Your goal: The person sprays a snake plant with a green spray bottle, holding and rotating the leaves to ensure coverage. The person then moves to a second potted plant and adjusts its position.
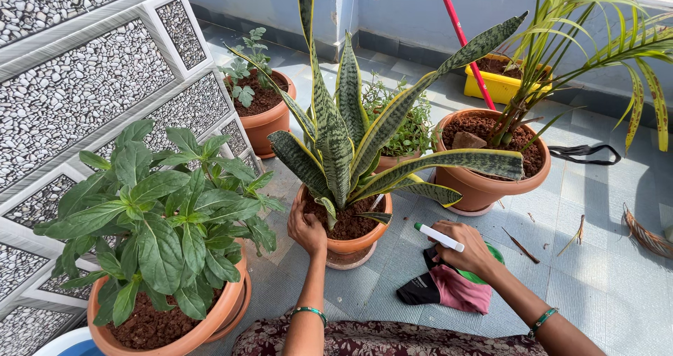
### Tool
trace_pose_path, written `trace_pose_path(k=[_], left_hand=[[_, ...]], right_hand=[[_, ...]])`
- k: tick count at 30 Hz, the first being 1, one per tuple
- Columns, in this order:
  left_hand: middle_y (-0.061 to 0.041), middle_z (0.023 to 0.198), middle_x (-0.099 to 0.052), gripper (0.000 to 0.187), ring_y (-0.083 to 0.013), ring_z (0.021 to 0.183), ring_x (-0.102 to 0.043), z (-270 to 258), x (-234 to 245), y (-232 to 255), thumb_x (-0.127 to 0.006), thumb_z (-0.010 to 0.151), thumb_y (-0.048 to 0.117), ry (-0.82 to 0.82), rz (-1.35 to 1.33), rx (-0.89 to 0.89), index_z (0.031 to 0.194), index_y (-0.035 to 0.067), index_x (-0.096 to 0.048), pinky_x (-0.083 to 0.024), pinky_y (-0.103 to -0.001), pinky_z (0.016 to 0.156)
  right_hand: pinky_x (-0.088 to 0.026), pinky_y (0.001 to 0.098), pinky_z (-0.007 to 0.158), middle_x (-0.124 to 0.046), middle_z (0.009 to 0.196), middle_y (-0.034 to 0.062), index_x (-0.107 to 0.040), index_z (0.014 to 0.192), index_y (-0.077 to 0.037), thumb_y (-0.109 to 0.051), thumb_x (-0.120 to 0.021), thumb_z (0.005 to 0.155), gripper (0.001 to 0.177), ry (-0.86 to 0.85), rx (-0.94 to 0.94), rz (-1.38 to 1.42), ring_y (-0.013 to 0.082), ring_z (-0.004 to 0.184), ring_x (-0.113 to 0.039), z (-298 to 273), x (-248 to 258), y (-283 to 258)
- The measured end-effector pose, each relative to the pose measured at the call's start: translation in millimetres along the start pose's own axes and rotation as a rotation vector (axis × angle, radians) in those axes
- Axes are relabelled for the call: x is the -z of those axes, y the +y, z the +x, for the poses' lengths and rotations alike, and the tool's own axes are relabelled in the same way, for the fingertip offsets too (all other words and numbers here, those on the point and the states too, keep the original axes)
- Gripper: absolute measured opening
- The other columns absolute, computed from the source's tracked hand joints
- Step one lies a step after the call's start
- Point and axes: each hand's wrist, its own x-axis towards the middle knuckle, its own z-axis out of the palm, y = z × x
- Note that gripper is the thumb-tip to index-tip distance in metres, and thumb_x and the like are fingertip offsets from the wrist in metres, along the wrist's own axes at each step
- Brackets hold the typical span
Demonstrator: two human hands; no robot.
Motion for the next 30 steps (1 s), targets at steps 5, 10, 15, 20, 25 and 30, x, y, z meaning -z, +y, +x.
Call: trace_pose_path(k=[5, 10, 15, 20, 25, 30], left_hand=[[-0.009, 0.144, -0.065, 0.032, -0.0270, 0.135, -0.057, 1, -1, 0, -0.051, 0.102, 0.014, 0.033, -0.004, -0.059, 0.130, 0.007, -0.066, -0.041, -0.050, 0.117], [-0.023, 0.148, -0.039, 0.052, -0.0350, 0.132, -0.047, -38, 10, 36, -0.034, 0.114, 0.046, 0.173, -0.169, 0.597, 0.151, 0.010, -0.037, -0.047, -0.058, 0.106], [-0.017, 0.163, -0.029, 0.064, -0.0354, 0.144, -0.043, -92, 21, 89, -0.007, 0.103, 0.059, -0.162, -0.885, 1.132, 0.161, 0.034, -0.002, -0.052, -0.051, 0.105], [-0.013, 0.165, -0.017, 0.066, -0.0363, 0.148, -0.036, -87, 37, 114, -0.010, 0.100, 0.057, -0.311, -0.819, 1.191, 0.160, 0.038, 0.011, -0.051, -0.054, 0.106], [-0.015, 0.163, -0.025, 0.066, -0.0379, 0.140, -0.049, -76, 36, 96, -0.009, 0.102, 0.058, -0.415, -0.679, 1.123, 0.161, 0.034, 0.003, -0.057, -0.050, 0.096], [-0.021, 0.141, -0.054, 0.069, -0.0376, 0.107, -0.070, -44, 37, 42, -0.015, 0.104, 0.059, -0.596, -0.610, 1.073, 0.158, 0.017, -0.020, -0.063, -0.048, 0.080]], right_hand=[[-0.057, 0.0420, 0.068, -0.076, 0.093, 0.0068, -0.073, 0.104, -0.010, -0.007, -0.061, 0.067, 0.038, -0.020, -0.057, 0.037, 0.0327, 0.074, -0.073, 1, 1, -1], [-0.057, 0.0433, 0.069, -0.075, 0.090, 0.0071, -0.074, 0.098, -0.011, -0.009, -0.063, 0.069, 0.031, 0.000, -0.033, 0.006, 0.0338, 0.077, -0.071, -2, 2, -5], [-0.055, 0.0453, 0.066, -0.074, 0.085, 0.0095, -0.071, 0.101, -0.010, -0.009, -0.064, 0.064, 0.037, -0.025, -0.013, 0.045, 0.0356, 0.075, -0.070, -9, 0, -5], [-0.054, 0.0453, 0.066, -0.074, 0.084, 0.0098, -0.074, 0.089, -0.011, -0.012, -0.066, 0.070, 0.021, 0.037, 0.051, 0.018, 0.0369, 0.072, -0.069, -19, -6, -7], [-0.054, 0.0461, 0.067, -0.074, 0.087, 0.0112, -0.072, 0.090, -0.008, -0.013, -0.067, 0.067, 0.024, 0.033, 0.016, 0.069, 0.0379, 0.077, -0.068, -35, 3, -3], [-0.055, 0.0469, 0.069, -0.073, 0.087, 0.0124, -0.072, 0.096, -0.008, -0.013, -0.070, 0.064, 0.032, -0.021, -0.039, 0.104, 0.0378, 0.079, -0.069, -38, 7, -7]])
